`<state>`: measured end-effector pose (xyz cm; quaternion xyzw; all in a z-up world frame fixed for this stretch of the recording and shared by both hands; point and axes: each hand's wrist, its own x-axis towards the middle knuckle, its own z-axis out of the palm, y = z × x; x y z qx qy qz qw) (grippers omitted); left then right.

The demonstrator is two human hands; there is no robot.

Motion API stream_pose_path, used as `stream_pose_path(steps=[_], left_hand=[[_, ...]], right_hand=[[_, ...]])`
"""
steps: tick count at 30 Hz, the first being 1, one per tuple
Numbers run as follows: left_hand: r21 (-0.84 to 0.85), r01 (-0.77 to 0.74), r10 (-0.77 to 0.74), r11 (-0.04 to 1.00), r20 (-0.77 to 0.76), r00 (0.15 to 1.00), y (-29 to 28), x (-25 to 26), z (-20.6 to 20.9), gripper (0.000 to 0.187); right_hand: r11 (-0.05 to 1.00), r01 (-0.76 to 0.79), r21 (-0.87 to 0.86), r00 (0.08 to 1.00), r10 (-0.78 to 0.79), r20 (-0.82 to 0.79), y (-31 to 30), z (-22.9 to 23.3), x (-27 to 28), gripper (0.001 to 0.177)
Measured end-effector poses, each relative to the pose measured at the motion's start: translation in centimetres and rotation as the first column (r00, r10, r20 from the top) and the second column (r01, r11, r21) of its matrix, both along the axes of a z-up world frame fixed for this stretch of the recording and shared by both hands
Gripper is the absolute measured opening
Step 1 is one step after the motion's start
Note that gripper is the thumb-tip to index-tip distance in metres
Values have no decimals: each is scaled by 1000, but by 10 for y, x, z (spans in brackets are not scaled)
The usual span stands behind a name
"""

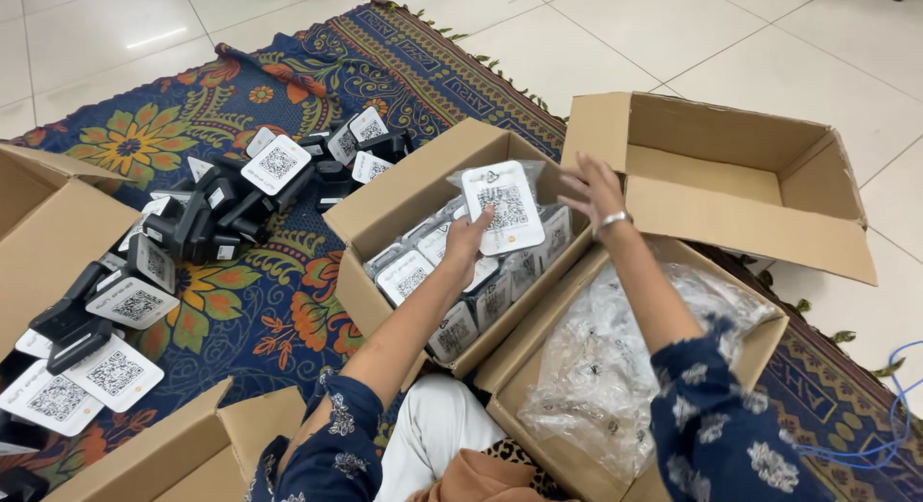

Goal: The person packs electronic devices with QR codes into plastic bags and organizes them into boxes.

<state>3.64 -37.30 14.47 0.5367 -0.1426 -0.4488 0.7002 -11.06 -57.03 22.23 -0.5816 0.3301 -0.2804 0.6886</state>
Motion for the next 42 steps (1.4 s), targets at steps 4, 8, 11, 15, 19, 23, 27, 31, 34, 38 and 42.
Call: stream_pose_path(steps=[4, 8, 11, 15, 19, 23, 27, 31, 34, 38, 42], left_hand=[[-81, -181, 185, 980, 45, 982, 0, -16, -10, 41], [-5, -185, 185, 983, 38, 982, -16, -43, -38, 39], [12, -104, 102, 995, 124, 987, -28, -46, -47, 40], [261, 22, -65, 965, 154, 986, -34, -41, 6, 45], [302, -117, -43, 946, 476, 879, -51, -17, -23, 50], [286, -380, -5, 880, 805, 594, -35, 30, -52, 48], [328, -504, 40, 799, 807, 590, 22, 85, -45, 38], [391, -494, 28, 776, 762, 647, 75, 140, -63, 41], [468, -533, 78, 705, 696, 714, 99, 154, -48, 41], [422, -539, 152, 729, 668, 729, 107, 161, -32, 42], [357, -541, 202, 762, 662, 722, 105, 162, -30, 40]], right_hand=[[889, -48, 456, 999, 33, 40, 86, -18, -38, 99], [834, -384, 396, 904, 253, 344, 106, -72, -51, 60], [882, -278, 380, 945, 180, 274, 69, -112, -41, 46], [891, -197, 408, 974, 131, 184, 10, -125, -8, 41], [942, -165, 293, 984, 179, -22, -44, -119, 41, 42], [997, -42, 57, 978, 53, -203, -112, -149, 69, 33], [999, 34, 20, 981, -30, -192, -185, -194, 73, 28], [996, 64, 58, 972, -49, -228, -186, -206, 77, 27], [995, 76, 68, 949, -52, -310, -191, -243, 96, 29], [978, 63, -197, 917, -134, -375, -191, -289, 121, 28], [800, -142, -582, 669, -356, -652, -107, -203, 110, 27]])
